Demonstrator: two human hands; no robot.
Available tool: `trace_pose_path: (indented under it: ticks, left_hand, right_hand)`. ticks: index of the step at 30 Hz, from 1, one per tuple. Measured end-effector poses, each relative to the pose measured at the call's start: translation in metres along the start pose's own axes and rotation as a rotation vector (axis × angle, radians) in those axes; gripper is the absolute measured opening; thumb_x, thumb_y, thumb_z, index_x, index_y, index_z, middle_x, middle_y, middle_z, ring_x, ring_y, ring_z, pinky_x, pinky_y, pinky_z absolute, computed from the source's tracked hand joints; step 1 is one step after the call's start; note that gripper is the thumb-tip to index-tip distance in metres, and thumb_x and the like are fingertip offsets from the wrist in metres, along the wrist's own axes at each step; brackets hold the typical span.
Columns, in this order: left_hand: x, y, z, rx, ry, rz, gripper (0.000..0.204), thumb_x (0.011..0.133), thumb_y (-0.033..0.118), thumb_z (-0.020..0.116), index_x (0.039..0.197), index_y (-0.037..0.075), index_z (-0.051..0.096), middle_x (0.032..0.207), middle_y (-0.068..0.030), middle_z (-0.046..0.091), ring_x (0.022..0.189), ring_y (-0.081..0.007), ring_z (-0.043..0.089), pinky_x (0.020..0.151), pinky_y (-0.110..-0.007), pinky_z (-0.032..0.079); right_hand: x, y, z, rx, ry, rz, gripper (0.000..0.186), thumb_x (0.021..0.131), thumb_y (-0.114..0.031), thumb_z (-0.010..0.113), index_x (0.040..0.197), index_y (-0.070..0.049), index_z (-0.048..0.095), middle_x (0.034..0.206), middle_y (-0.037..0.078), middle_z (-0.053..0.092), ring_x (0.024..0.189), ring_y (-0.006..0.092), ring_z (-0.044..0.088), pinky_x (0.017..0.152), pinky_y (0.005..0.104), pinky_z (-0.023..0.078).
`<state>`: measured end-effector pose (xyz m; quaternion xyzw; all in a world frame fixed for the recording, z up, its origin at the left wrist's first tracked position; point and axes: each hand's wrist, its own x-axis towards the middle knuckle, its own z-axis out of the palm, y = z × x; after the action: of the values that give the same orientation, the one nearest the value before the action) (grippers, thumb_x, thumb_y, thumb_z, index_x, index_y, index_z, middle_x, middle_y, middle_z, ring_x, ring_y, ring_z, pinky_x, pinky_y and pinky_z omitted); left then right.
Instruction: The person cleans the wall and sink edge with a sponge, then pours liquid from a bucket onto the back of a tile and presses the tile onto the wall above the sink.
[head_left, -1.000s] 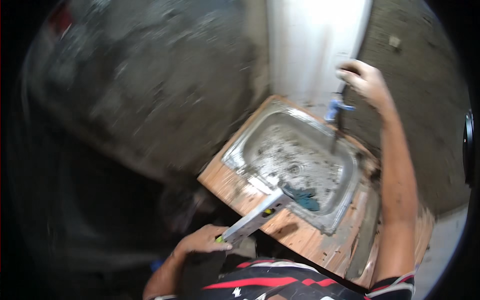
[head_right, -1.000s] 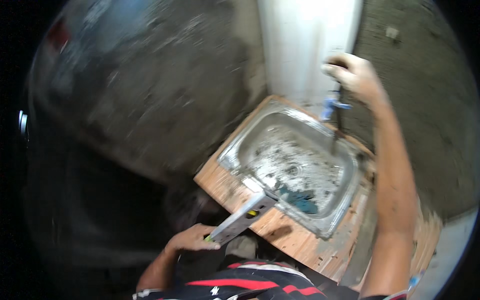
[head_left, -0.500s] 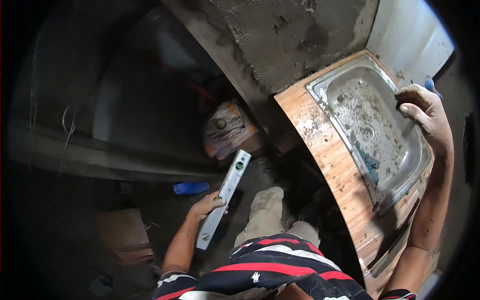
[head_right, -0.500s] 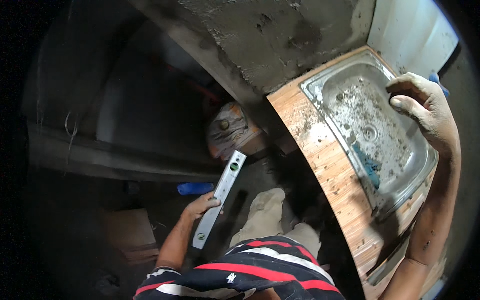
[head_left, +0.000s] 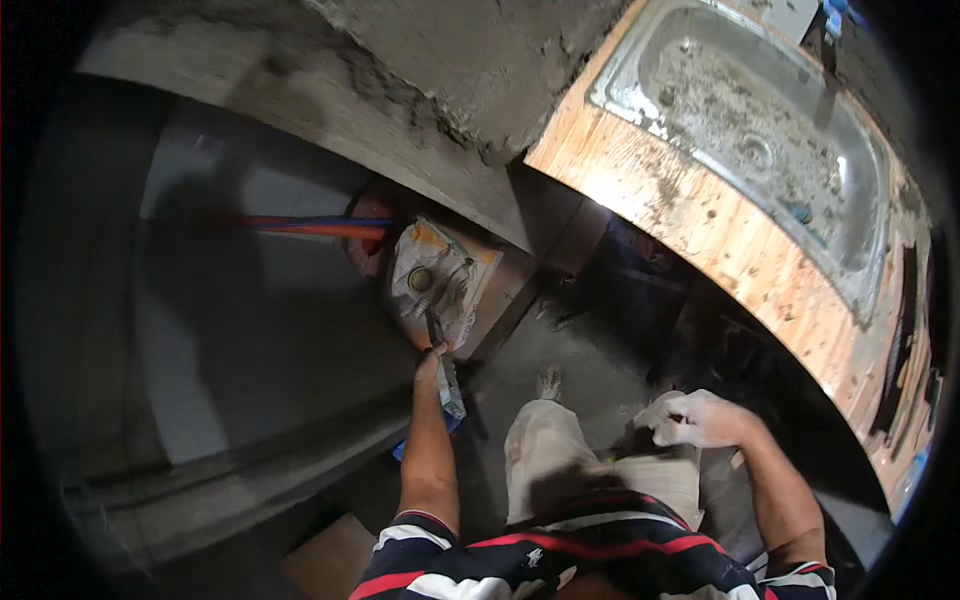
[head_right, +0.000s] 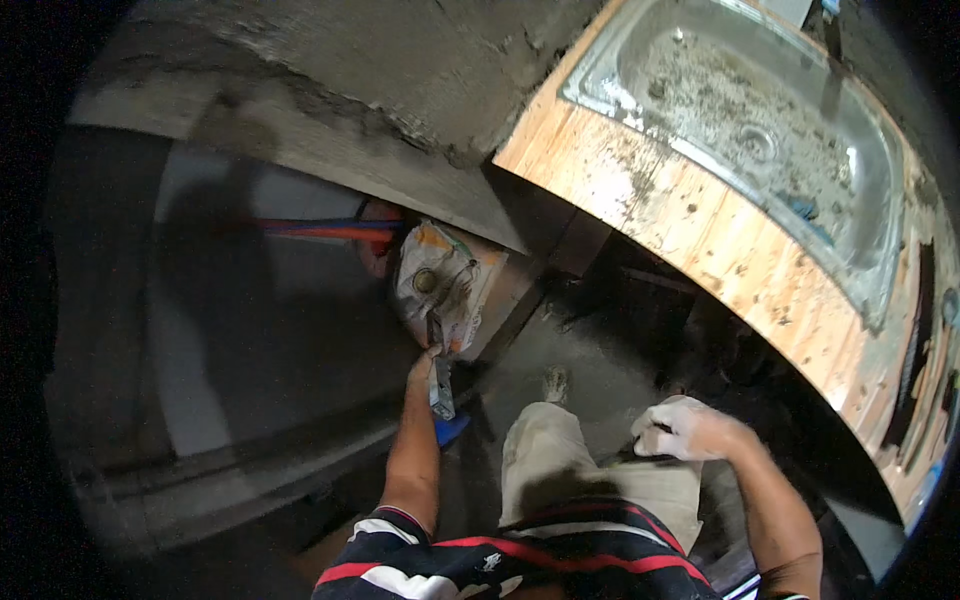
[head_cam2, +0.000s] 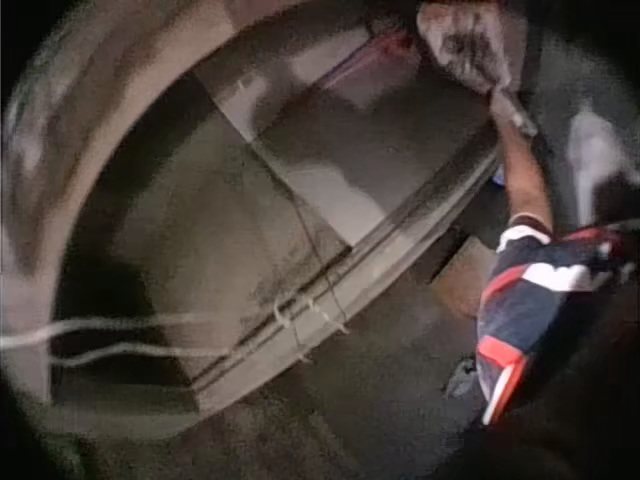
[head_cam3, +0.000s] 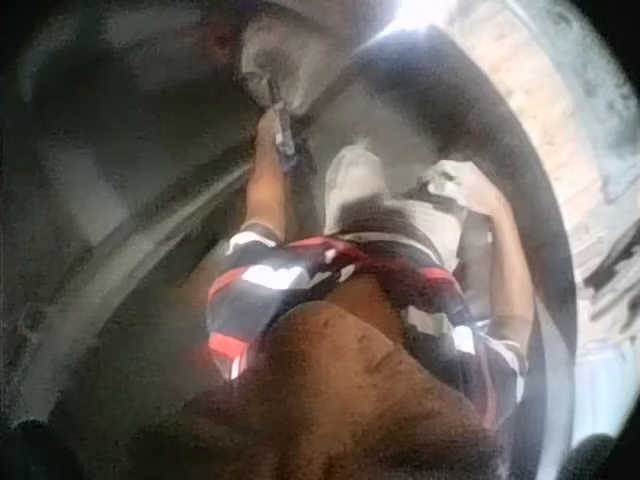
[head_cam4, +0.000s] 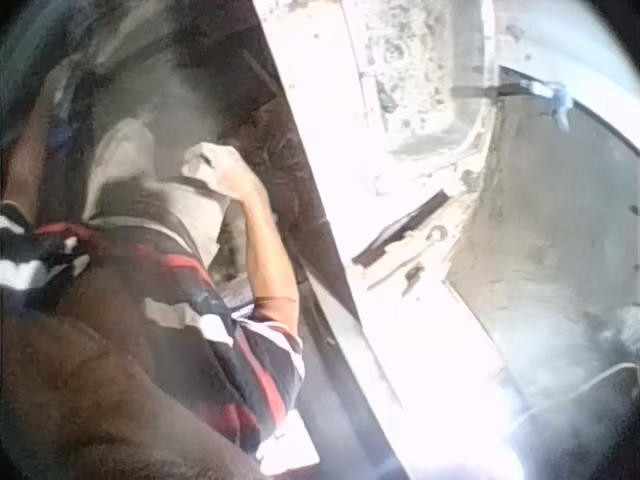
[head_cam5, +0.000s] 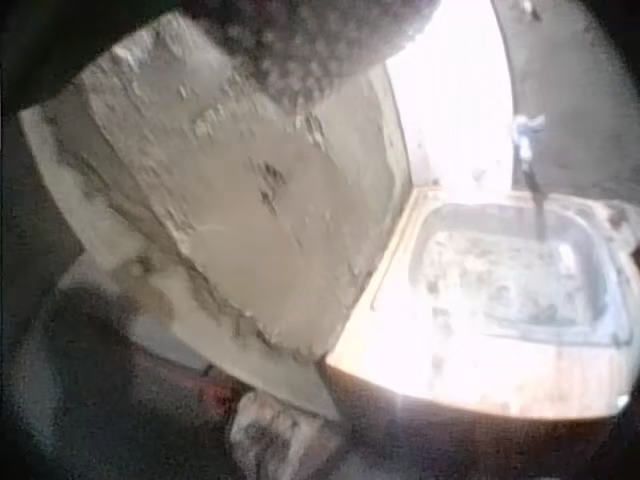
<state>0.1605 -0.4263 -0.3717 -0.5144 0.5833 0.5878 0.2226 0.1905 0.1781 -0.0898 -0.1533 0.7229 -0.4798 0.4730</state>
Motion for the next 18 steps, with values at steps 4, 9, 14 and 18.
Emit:
trace_pose_path:
  ticks: [4,9,14,18]
  left_hand:
    - [0.083,0.0,-0.037,-0.228,0.075,0.222,0.022,0.085,0.025,0.072,0.09,0.006,0.062,0.077,-0.0072,0.06,0.059,-0.0222,0.058,0.05,-0.038,0.047]
    - [0.149,0.014,-0.053,-0.104,0.046,0.245,0.027,0.084,0.025,0.076,0.095,0.003,0.064,0.081,-0.0075,0.062,0.064,-0.0215,0.061,0.056,-0.036,0.049]
    - [0.237,-0.03,-0.118,0.267,0.81,0.753,0.059,0.085,0.034,0.078,0.127,0.0,0.056,0.096,-0.0145,0.069,0.089,-0.033,0.069,0.077,-0.045,0.054]
    - [0.29,0.006,-0.064,1.211,0.778,0.683,0.067,0.086,0.034,0.076,0.138,0.002,0.049,0.106,-0.0194,0.07,0.103,-0.0396,0.067,0.085,-0.048,0.053]
  right_hand:
    - [0.085,0.15,0.108,-0.206,0.229,0.137,0.035,0.091,-0.035,0.068,0.099,-0.001,0.068,0.091,0.021,0.069,0.09,0.0389,0.067,0.081,0.0468,0.053]
    - [0.108,0.261,0.183,-0.525,0.22,0.405,0.049,0.089,-0.042,0.069,0.119,-0.004,0.063,0.128,0.026,0.057,0.118,0.0462,0.054,0.103,0.0523,0.045]
    - [0.117,0.319,0.195,-0.761,-0.033,0.508,0.062,0.084,-0.042,0.07,0.134,-0.008,0.058,0.134,0.029,0.055,0.124,0.0453,0.053,0.106,0.0512,0.044]
    - [0.106,0.33,0.2,-0.792,-0.061,0.625,0.06,0.082,-0.041,0.071,0.133,-0.009,0.061,0.135,0.027,0.057,0.124,0.0441,0.054,0.107,0.0504,0.045]
